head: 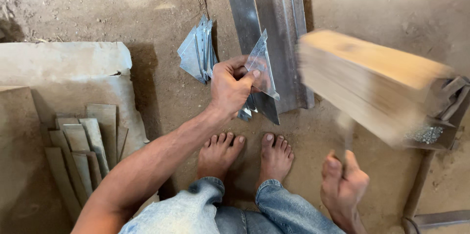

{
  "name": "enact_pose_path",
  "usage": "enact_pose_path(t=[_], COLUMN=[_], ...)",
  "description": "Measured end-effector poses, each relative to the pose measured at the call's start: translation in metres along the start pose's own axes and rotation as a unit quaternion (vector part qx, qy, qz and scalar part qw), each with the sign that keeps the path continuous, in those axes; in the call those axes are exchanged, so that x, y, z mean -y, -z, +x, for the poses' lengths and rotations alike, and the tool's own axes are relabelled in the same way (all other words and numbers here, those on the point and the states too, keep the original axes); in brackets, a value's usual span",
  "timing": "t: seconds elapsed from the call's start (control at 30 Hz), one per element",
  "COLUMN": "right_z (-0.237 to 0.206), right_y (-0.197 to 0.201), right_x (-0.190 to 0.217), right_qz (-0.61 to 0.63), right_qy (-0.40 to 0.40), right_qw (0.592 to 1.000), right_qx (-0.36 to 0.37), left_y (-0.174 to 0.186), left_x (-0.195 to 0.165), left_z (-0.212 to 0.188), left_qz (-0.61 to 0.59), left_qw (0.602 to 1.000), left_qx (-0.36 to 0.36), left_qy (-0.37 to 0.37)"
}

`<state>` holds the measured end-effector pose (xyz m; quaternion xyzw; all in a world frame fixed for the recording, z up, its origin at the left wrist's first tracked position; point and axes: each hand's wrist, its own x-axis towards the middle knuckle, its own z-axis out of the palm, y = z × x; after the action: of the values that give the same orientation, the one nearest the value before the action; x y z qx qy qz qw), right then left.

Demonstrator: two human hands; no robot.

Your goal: The person picks up small triangular sheet-metal pieces one at a time, holds each against a heavy steel angle bar on the ground, and hammers them with a wooden mallet to bend the metal. Finished pieces are set on a growing pile beside the bar, and the person occasionally gathers and restacks the pile.

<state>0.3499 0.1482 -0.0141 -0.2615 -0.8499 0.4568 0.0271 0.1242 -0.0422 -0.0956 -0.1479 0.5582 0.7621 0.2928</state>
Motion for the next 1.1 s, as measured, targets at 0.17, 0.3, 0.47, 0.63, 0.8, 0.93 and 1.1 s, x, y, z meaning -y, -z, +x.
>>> enact_pose_path(t=[0.17,0.3,0.47,0.63,0.8,0.93,1.1], right_z=[0.0,0.003,-0.001,-0.001,0.009,0.012,0.019], right_y=[-0.003,-0.002,-0.001,-0.004,-0.001,0.005,-0.002], right_x=[0.002,0.003,-0.001,-0.004,0.007,0.02,0.02], right_qz=[0.022,-0.063,0.03,0.063,-0.028,0.053,-0.067], right_qy=[0.051,-0.012,0.023,-0.071,-0.052,-0.054,0.003], right_qw=[0.998,0.998,0.999,0.995,0.997,0.997,0.997], right_qx=[0.013,0.01,0.012,-0.016,0.045,-0.004,0.043], left_y=[-0.002,-0.004,-0.002,-0.001,-0.006,-0.007,-0.002], left_x=[0.002,0.002,0.001,-0.003,-0.009,-0.013,-0.009], left_z=[0.0,-0.002,-0.004,-0.004,-0.006,-0.008,-0.006], left_qz=[-0.01,-0.025,-0.027,0.008,0.004,-0.005,0.048], left_qw=[1.0,1.0,0.999,1.0,1.0,1.0,0.998], left_qx=[-0.014,-0.008,-0.023,-0.02,-0.029,-0.017,-0.033], left_qy=[-0.003,-0.014,0.001,-0.011,-0.001,0.008,0.004])
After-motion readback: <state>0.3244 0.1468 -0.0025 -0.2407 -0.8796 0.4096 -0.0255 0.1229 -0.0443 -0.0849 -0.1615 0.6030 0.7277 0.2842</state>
